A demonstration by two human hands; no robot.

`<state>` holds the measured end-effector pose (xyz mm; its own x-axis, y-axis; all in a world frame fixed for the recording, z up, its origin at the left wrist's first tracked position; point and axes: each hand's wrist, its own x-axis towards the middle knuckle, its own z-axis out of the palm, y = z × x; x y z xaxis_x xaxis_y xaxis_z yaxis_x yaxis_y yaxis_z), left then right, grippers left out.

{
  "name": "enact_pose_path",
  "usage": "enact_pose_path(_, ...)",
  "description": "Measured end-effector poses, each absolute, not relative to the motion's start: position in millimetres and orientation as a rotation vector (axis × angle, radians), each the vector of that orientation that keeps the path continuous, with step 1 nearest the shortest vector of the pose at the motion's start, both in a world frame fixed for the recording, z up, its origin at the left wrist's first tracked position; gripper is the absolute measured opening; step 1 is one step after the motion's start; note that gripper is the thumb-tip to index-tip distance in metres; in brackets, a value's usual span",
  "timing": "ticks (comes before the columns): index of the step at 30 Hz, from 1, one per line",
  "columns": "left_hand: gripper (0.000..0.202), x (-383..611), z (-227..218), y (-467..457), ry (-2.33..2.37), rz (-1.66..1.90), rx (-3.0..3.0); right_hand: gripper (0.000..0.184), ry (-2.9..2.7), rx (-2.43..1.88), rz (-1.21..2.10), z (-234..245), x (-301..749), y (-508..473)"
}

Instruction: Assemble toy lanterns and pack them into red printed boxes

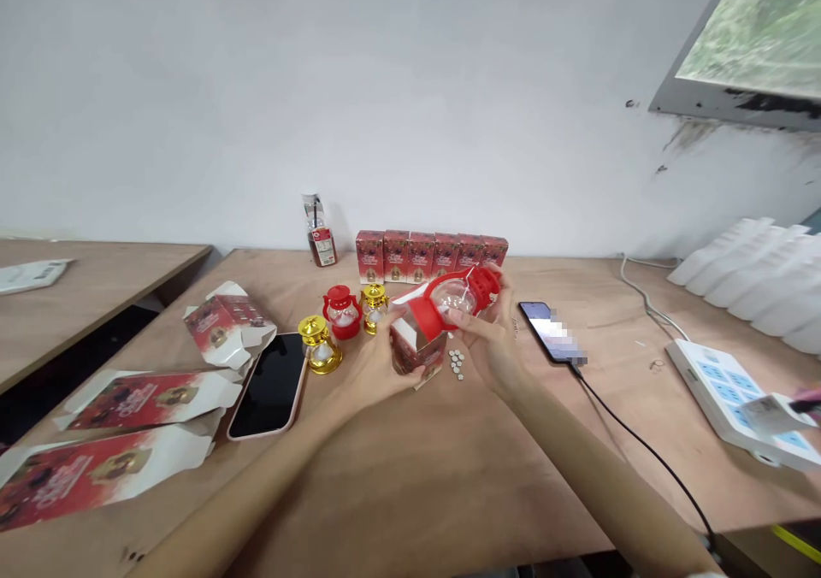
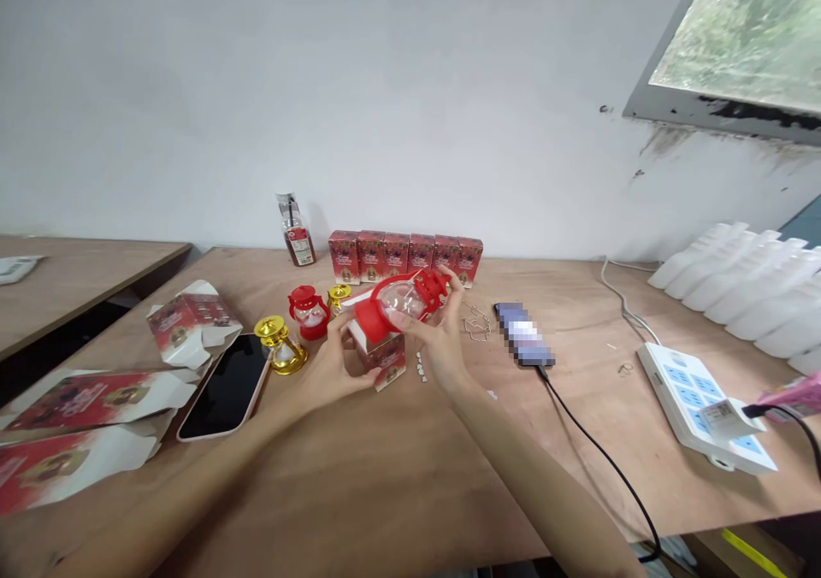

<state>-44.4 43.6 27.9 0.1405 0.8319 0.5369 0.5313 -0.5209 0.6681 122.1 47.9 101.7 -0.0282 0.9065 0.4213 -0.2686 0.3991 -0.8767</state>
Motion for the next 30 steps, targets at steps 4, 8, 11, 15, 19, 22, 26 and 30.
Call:
enact_pose_path(4,0.084,-38.3,-2.1,51.0,1.377,1.507,2.129,0.067,-1.214,-0.738,0.928,98.2,125.8,59.0)
enact_pose_path(8,0.081,-24.9,-27.8,63.0,1.314,1.686,2.129,0.064,-1.435,-0.878,0.806,96.8,129.5,68.5)
enact_pose_path(11,0.082,-16.9,-37.9,67.7,1.328,1.753,2.141,0.063,-1.680,-1.008,0.819,100.0,128.5,72.8)
enact_pose_path(15,0.083,-15.5,-42.4,66.0,1.340,1.745,2.161,0.057,-1.877,-1.032,0.820,102.9,125.9,76.2)
enact_pose_path(19,0.084,-17.7,-43.2,63.1,1.310,1.721,2.210,0.050,-1.942,-0.941,0.895,96.9,123.4,78.3)
enact_pose_path(22,0.084,-18.0,-43.7,62.9,1.328,1.676,2.182,0.044,-1.932,-0.882,0.809,90.8,122.0,79.5)
enact_pose_path(26,0.084,-17.9,-42.9,62.6,1.394,1.649,2.121,0.025,-2.047,-0.842,0.585,87.7,123.8,83.2)
enact_pose_path(30,0.083,-18.3,-39.1,60.6,1.402,1.611,2.155,0.024,-1.901,-0.773,0.444,89.4,128.3,87.6)
